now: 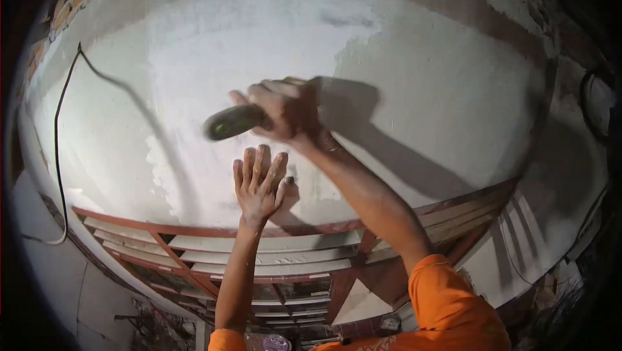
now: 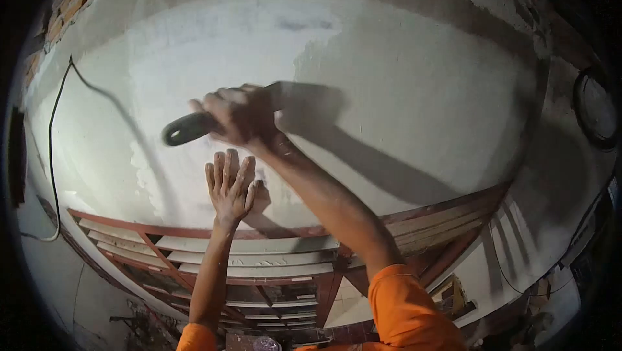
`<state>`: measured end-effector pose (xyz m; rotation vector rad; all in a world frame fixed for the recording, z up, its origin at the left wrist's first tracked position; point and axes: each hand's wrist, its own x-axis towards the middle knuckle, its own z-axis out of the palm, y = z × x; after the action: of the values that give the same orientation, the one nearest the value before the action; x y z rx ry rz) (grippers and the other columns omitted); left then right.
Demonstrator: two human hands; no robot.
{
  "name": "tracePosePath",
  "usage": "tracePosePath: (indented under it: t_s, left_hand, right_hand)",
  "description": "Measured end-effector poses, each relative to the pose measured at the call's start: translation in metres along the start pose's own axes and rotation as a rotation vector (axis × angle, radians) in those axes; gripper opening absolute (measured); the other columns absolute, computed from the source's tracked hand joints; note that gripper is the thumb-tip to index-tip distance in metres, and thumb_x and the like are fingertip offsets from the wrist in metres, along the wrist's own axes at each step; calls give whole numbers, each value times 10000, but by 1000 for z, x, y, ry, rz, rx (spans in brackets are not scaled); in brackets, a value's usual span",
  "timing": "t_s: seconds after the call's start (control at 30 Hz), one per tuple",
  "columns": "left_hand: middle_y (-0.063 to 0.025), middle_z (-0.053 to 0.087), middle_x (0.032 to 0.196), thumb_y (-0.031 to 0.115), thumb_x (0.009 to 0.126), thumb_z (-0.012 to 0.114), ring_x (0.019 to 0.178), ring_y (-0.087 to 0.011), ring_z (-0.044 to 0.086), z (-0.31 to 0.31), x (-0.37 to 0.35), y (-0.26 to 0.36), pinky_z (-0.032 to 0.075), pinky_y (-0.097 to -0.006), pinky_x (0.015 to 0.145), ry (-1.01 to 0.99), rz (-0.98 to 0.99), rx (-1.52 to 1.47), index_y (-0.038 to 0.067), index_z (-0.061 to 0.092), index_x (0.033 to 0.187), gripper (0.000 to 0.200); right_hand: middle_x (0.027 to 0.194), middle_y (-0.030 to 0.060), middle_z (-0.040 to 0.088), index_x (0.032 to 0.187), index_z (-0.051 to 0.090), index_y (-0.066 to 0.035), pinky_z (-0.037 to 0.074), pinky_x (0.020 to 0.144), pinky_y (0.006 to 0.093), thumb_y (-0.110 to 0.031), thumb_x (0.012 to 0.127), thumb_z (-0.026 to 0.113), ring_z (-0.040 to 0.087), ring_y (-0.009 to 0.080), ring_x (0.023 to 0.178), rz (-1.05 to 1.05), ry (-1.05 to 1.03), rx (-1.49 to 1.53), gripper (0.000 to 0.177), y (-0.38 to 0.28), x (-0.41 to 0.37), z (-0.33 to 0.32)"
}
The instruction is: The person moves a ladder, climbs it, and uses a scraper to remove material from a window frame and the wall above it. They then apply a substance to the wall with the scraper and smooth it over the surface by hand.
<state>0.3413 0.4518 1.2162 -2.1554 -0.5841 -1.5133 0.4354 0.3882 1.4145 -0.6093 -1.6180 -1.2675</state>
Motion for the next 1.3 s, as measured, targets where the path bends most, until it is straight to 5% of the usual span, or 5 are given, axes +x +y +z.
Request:
tracePosePath:
  t_s: [0.27, 0.57, 0.77, 0.97, 1.3]
  left_hand:
    - [-111, 389, 1517, 464, 881, 606, 1411, -358, 325, 11, -6, -6, 164, -545, 1175, 68, -22, 42, 317, 575, 1353, 495]
    - [-191, 370, 1491, 406, 851, 665, 1400, -474, 286, 9, -8, -7, 184, -627, 1141, 37, 20, 46, 186, 569, 1333, 539]
    - [-163, 395, 1490, 452, 847, 660, 1412, -431, 293, 23, -14, -12, 178, -599, 1152, 190, 30, -27, 247, 591, 1325, 525]
    - [-97, 401, 1513, 511, 860, 627, 1425, -373, 304, 14, -11, -8, 167, -562, 1167, 89, -53, 29, 341, 592, 1330, 501]
    - [-124, 358, 1536, 484, 873, 618, 1421, -412, 289, 10, -9, -6, 174, -598, 1155, 77, -45, 31, 304, 561, 1362, 524]
  right_hand:
    - [490, 28, 536, 623, 573, -130, 439, 450, 334, -291, 870, 654, 561, 177, 408, 0, -129, -13, 306, 1, -10, -13]
    - [447, 1, 464, 592, 533, -143, 372, 394, 310, -260, 829, 692, 482, 142, 362, 39, -42, 13, 308, -1, -13, -8]
    - [482, -3, 505, 641, 575, -146, 370, 393, 317, -295, 862, 677, 496, 115, 382, -60, -107, 99, 285, -13, -17, 4]
    - [568, 24, 551, 692, 559, -125, 433, 475, 358, -306, 714, 784, 577, 209, 483, 236, 74, -91, 290, 2, -8, -15]
    - [788, 48, 559, 902, 521, -40, 512, 653, 323, -191, 1004, 530, 551, 108, 703, 400, 189, 661, 183, 70, 77, -98]
